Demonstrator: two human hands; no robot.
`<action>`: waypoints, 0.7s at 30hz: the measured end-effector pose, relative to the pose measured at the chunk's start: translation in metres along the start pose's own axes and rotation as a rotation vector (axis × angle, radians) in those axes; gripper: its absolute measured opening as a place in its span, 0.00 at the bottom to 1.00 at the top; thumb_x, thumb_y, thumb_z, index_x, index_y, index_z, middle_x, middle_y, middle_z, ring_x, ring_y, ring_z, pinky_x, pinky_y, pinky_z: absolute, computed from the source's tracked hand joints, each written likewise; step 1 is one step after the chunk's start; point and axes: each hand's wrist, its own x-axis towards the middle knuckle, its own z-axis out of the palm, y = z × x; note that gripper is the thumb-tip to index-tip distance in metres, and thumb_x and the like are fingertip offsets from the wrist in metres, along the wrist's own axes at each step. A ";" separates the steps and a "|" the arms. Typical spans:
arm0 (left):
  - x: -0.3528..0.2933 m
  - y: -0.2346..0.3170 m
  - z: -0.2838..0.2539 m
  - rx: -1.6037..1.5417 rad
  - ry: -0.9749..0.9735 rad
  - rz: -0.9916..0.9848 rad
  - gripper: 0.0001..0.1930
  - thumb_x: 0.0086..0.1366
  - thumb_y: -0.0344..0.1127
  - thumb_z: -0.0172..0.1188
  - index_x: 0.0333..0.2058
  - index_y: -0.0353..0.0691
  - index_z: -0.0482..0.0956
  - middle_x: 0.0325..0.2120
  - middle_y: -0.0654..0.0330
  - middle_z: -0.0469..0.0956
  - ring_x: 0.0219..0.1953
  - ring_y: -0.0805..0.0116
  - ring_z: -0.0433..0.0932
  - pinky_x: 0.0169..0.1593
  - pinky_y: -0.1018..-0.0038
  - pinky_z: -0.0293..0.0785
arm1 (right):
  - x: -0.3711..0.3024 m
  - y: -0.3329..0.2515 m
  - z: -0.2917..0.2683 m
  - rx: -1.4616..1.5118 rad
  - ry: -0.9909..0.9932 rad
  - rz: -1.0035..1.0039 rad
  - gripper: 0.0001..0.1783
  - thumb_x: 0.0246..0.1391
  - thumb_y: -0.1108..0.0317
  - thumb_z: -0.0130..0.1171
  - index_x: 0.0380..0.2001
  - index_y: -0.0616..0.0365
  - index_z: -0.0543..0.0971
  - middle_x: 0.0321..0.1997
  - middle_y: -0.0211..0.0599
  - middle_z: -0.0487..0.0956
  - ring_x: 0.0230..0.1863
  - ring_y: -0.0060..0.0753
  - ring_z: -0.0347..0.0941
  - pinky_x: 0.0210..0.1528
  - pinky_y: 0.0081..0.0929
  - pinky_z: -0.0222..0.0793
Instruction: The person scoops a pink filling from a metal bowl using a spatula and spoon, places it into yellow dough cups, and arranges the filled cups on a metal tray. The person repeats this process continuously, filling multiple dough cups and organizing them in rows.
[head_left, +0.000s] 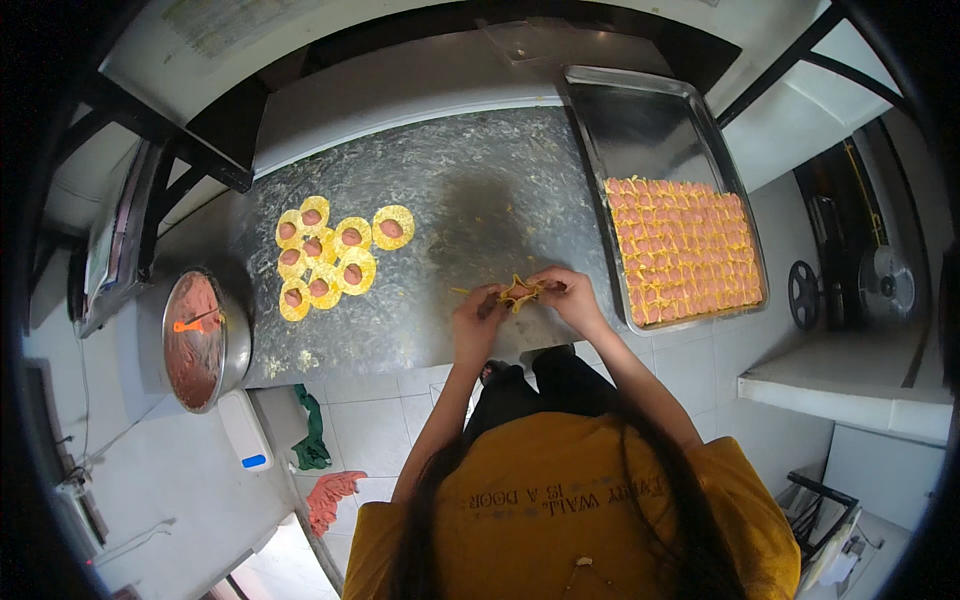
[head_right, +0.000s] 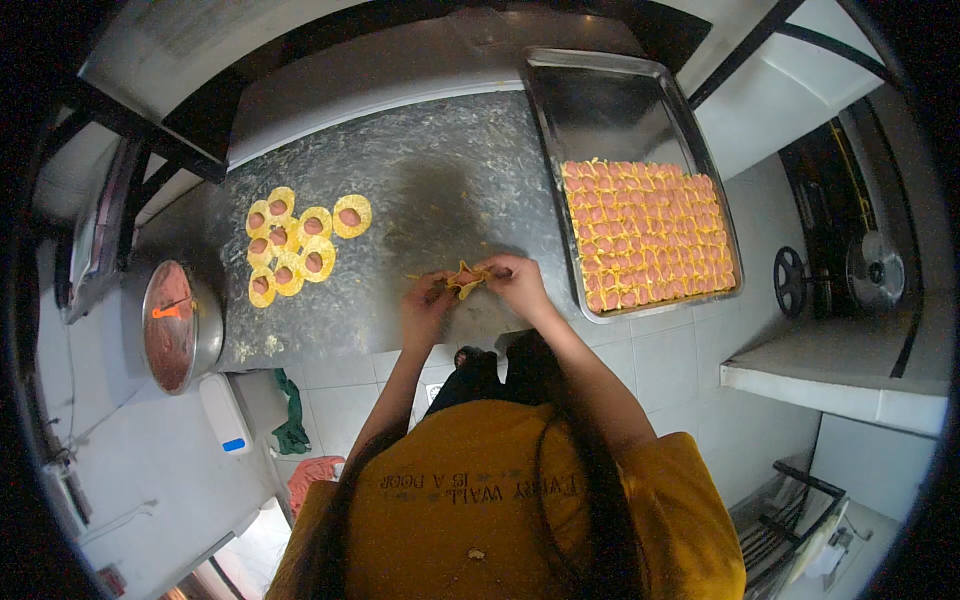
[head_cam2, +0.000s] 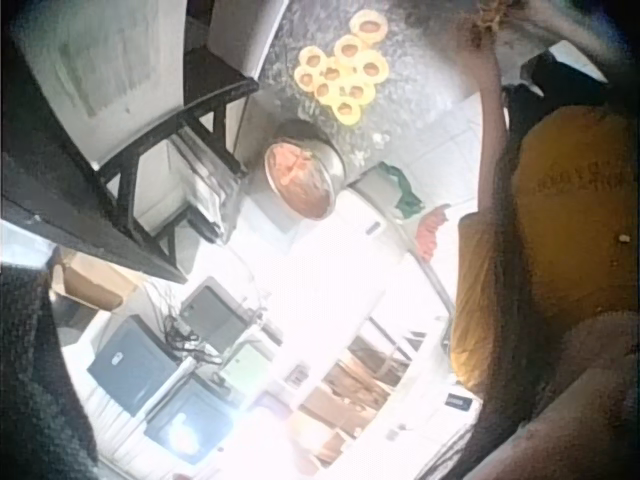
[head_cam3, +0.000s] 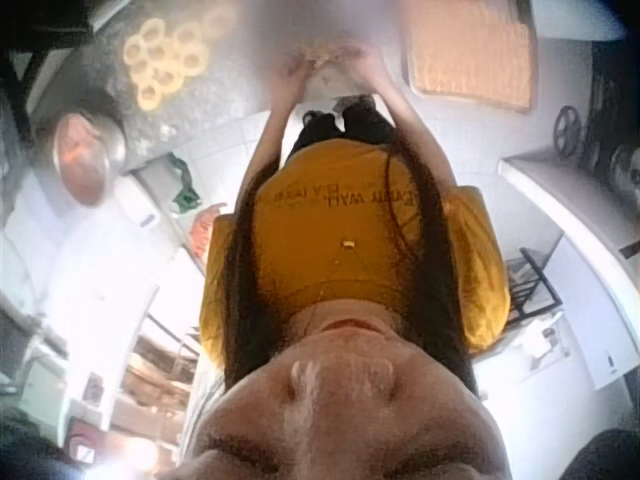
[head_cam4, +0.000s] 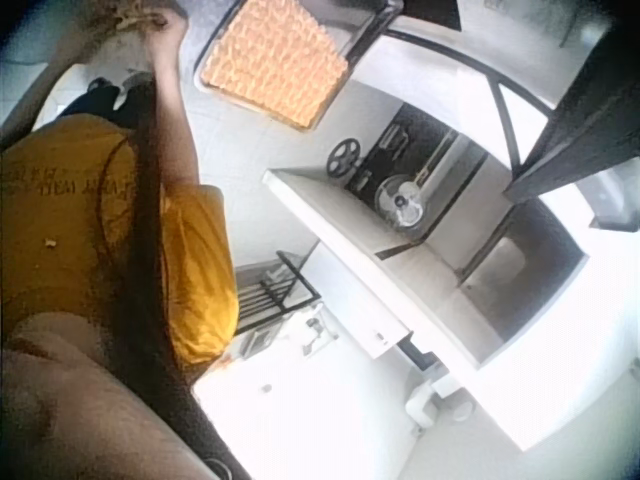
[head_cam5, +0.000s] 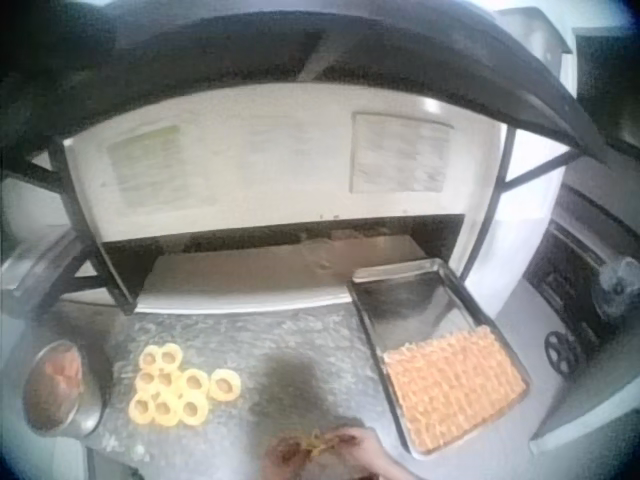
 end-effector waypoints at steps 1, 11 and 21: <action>0.000 -0.004 0.001 0.115 0.003 0.059 0.08 0.51 0.20 0.57 0.33 0.32 0.74 0.38 0.56 0.72 0.37 0.67 0.76 0.35 0.76 0.76 | 0.001 0.005 0.001 -0.079 0.004 0.016 0.18 0.37 0.87 0.55 0.36 0.63 0.76 0.41 0.36 0.75 0.42 0.26 0.72 0.43 0.22 0.68; 0.000 -0.011 0.009 0.518 -0.081 0.209 0.11 0.47 0.22 0.60 0.32 0.35 0.74 0.32 0.52 0.76 0.34 0.60 0.78 0.34 0.72 0.76 | -0.008 -0.005 0.006 -0.489 -0.032 -0.280 0.22 0.34 0.79 0.57 0.39 0.59 0.74 0.37 0.43 0.75 0.41 0.48 0.71 0.44 0.33 0.68; 0.000 -0.010 0.016 0.676 -0.071 0.275 0.13 0.46 0.32 0.65 0.32 0.37 0.76 0.29 0.53 0.78 0.31 0.59 0.79 0.35 0.70 0.75 | -0.009 -0.006 -0.001 -0.579 -0.049 -0.306 0.17 0.35 0.80 0.55 0.34 0.57 0.76 0.36 0.43 0.74 0.40 0.48 0.70 0.42 0.34 0.68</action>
